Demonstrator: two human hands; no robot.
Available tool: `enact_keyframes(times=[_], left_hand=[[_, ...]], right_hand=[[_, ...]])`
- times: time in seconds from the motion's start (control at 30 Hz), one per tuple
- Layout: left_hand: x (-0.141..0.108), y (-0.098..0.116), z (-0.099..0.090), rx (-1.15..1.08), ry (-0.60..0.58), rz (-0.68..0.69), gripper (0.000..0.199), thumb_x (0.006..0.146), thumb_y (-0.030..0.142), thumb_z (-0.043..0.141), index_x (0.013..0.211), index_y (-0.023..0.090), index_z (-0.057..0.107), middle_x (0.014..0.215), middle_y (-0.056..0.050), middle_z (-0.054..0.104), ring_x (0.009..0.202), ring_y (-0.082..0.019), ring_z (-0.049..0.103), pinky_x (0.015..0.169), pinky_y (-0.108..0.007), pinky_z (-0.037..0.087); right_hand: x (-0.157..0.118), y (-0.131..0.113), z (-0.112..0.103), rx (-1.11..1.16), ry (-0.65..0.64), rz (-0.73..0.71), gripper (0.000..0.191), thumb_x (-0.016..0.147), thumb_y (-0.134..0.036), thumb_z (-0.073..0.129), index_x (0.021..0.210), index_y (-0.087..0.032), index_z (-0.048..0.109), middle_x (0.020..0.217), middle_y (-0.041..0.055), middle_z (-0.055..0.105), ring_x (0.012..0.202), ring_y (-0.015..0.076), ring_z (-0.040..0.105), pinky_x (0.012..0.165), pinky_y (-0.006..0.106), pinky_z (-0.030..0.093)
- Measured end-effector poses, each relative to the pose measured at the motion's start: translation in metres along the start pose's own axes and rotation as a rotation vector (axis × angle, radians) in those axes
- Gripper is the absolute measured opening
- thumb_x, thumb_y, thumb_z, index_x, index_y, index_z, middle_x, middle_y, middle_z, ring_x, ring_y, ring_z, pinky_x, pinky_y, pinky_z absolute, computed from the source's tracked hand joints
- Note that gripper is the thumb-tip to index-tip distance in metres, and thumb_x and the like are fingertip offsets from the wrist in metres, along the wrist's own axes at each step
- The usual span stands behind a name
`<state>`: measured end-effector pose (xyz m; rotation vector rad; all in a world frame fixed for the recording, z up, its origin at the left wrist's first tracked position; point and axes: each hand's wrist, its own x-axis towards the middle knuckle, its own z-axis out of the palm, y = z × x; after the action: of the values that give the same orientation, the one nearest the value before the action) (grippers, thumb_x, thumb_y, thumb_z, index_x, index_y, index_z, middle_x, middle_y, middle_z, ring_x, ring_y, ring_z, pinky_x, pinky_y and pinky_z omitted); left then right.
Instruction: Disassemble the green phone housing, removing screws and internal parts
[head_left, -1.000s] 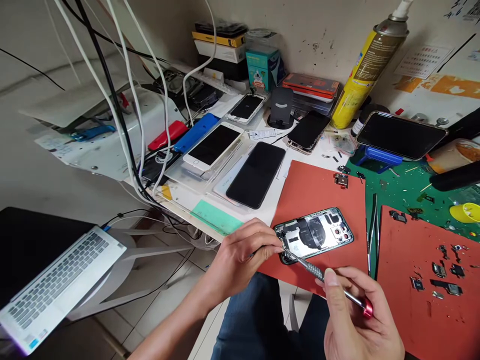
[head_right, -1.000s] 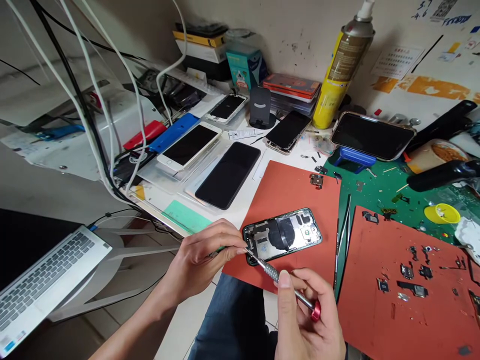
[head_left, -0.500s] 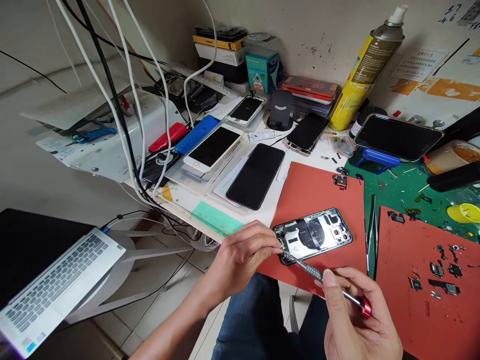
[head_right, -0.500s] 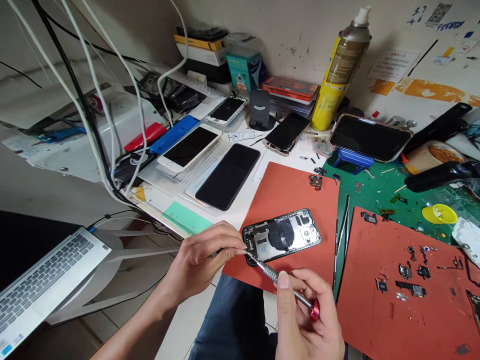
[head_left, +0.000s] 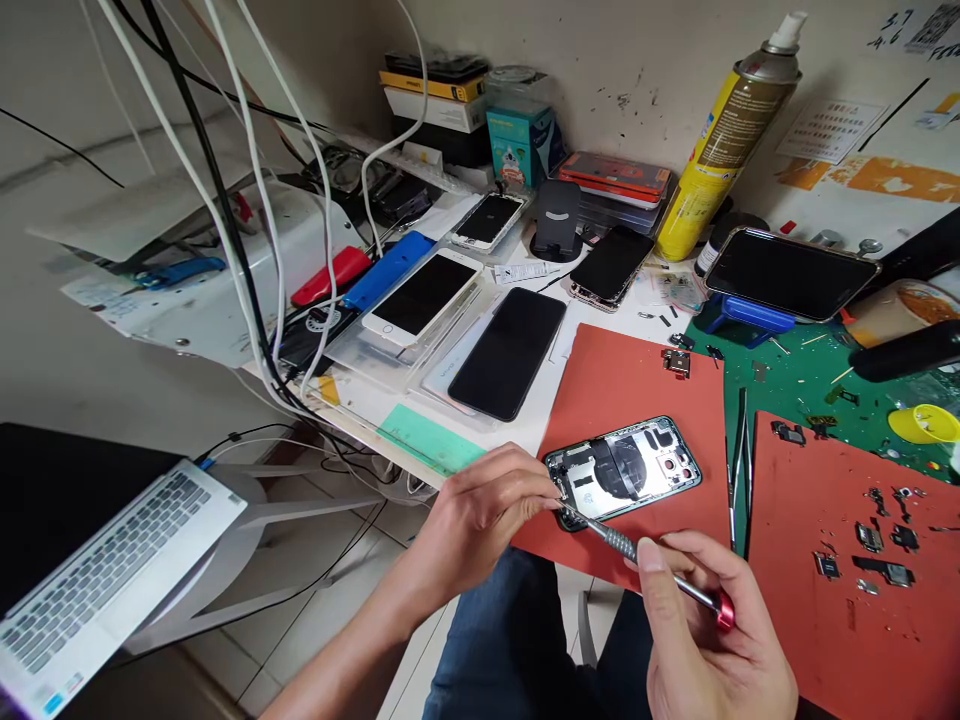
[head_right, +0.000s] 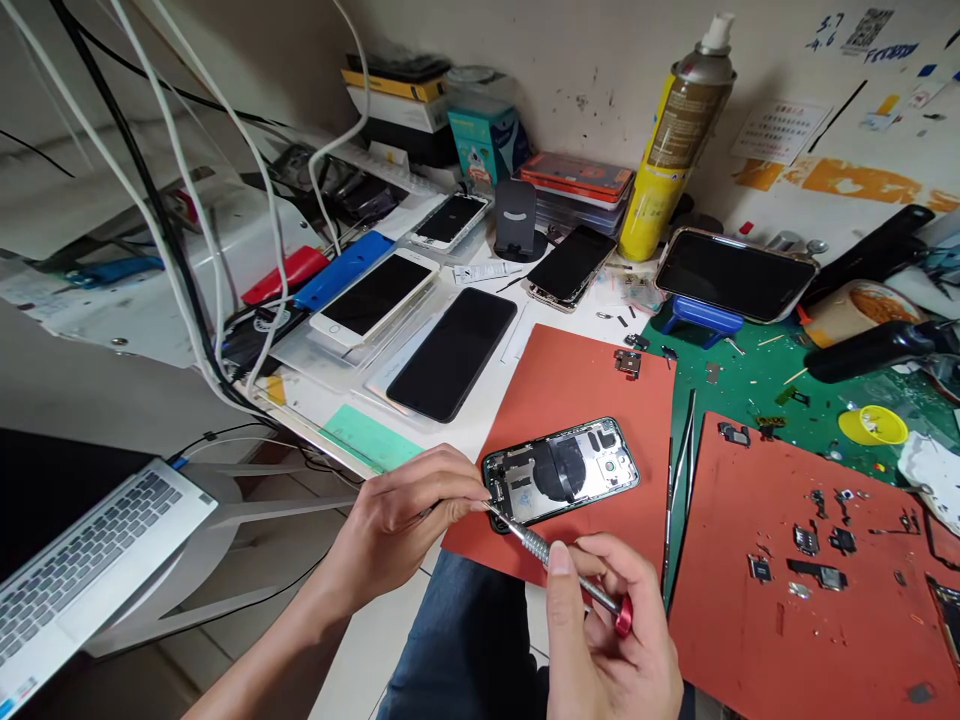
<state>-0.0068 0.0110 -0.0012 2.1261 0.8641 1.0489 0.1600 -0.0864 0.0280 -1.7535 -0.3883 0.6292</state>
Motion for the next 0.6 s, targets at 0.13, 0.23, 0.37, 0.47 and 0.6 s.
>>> enact_keyframes(times=[0.13,0.23,0.37,0.47,0.6], left_hand=[[-0.0007,-0.0005,-0.0002,0.022,-0.013,0.008,0.021,0.102,0.004,0.063,0.106,0.022,0.074,0.096,-0.002,0.078,0.090,-0.015,0.073,0.080,-0.028,0.061],[-0.0003,-0.0001,-0.0006,0.032,-0.024,0.005,0.022,0.103,0.004,0.063,0.106,0.022,0.074,0.096,-0.002,0.078,0.090,-0.015,0.074,0.080,-0.027,0.061],[0.0009,0.0000,-0.0013,0.010,-0.027,-0.002,0.021,0.104,0.006,0.062,0.106,0.023,0.075,0.095,-0.003,0.079,0.090,-0.016,0.074,0.078,-0.028,0.062],[0.0022,0.0001,-0.0021,-0.005,-0.029,0.013,0.021,0.102,0.005,0.064,0.106,0.023,0.075,0.095,-0.003,0.079,0.090,-0.016,0.074,0.080,-0.029,0.062],[0.0036,0.0009,-0.0029,-0.008,-0.039,0.028,0.023,0.102,0.004,0.064,0.108,0.023,0.075,0.095,-0.003,0.079,0.089,-0.016,0.073,0.078,-0.028,0.061]], right_hand=[[-0.0008,0.0003,0.0001,0.019,-0.004,0.025,0.050,0.074,-0.057,0.097,0.101,-0.020,0.076,0.075,0.0000,0.075,0.068,0.0119,0.069,0.072,0.018,0.060],[-0.0008,0.0015,-0.0009,-0.008,-0.020,0.017,0.049,0.077,-0.057,0.095,0.102,-0.019,0.076,0.075,0.0003,0.075,0.066,0.0118,0.068,0.070,0.018,0.060],[-0.0003,0.0026,-0.0017,0.004,-0.038,0.024,0.049,0.077,-0.057,0.094,0.102,-0.020,0.076,0.081,0.0023,0.077,0.070,0.0141,0.073,0.070,0.019,0.061],[0.0001,0.0023,-0.0017,0.030,-0.047,0.023,0.049,0.075,-0.056,0.095,0.102,-0.020,0.076,0.084,0.0024,0.078,0.075,0.0146,0.074,0.074,0.019,0.062],[0.0005,0.0013,-0.0018,0.040,-0.071,0.029,0.048,0.076,-0.056,0.094,0.102,-0.021,0.075,0.083,0.0007,0.077,0.074,0.0127,0.072,0.073,0.018,0.060]])
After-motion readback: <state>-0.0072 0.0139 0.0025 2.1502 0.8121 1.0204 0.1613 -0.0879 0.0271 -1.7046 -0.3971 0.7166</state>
